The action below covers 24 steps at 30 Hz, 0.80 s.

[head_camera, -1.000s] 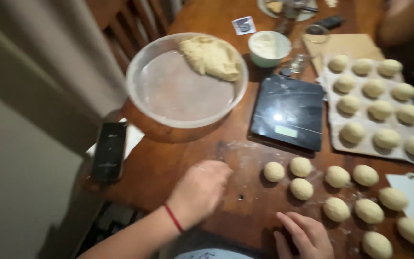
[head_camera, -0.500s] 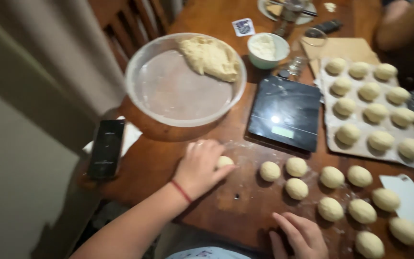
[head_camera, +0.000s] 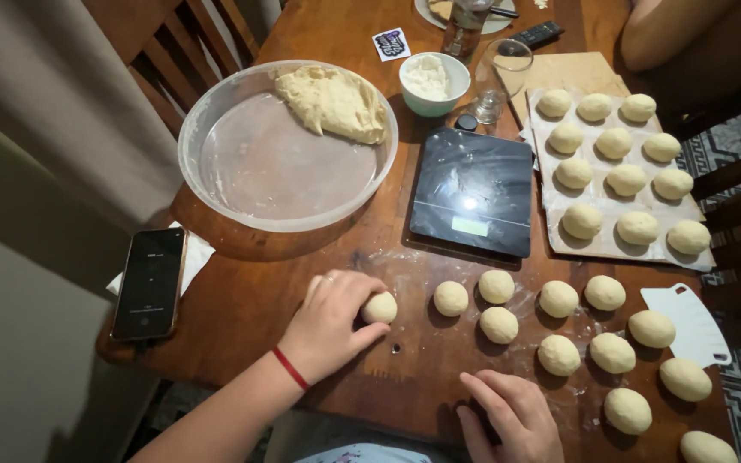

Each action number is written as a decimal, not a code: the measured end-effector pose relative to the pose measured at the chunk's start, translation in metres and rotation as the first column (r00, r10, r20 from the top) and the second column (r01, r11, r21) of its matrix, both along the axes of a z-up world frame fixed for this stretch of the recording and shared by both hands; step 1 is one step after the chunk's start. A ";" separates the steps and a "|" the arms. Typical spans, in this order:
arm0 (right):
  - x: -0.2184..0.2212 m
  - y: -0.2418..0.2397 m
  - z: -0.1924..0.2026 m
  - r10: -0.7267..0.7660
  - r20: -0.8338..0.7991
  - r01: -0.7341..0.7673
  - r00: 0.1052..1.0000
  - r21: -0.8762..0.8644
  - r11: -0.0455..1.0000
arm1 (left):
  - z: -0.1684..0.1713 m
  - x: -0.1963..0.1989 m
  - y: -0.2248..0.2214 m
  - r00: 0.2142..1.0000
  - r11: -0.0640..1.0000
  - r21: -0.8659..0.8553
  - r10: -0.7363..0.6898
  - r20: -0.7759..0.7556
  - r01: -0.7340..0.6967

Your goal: Portioning and shaping bread dough into uniform balls using a digital scale for precision.

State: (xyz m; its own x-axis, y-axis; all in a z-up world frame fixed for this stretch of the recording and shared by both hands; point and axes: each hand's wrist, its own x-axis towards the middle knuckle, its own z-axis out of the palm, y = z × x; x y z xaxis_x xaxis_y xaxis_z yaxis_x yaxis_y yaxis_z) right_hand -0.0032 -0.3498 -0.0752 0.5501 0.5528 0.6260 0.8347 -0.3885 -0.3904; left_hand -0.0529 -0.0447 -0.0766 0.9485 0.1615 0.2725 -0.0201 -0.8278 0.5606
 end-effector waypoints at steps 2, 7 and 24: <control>0.001 0.000 0.001 0.004 0.006 -0.004 1.000 -0.004 1.000 | 0.006 -0.003 0.001 0.998 0.997 -0.047 -0.060 -0.015 0.059; 0.000 -0.001 0.001 0.004 0.012 -0.004 1.000 -0.010 1.000 | 0.007 -0.005 -0.003 0.998 0.999 -0.003 -0.039 -0.043 0.039; -0.001 0.001 0.006 -0.026 -0.007 0.026 1.000 -0.025 0.999 | 0.031 0.000 -0.006 0.955 0.998 -0.018 -0.058 0.291 0.067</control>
State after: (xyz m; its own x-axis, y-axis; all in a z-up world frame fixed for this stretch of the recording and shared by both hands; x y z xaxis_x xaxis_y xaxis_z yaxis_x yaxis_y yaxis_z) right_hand -0.0042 -0.3489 -0.0696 0.5687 0.5538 0.6082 0.8215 -0.4194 -0.3863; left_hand -0.0527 -0.0507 -0.0458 0.8375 0.1158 0.5340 -0.2367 -0.8040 0.5455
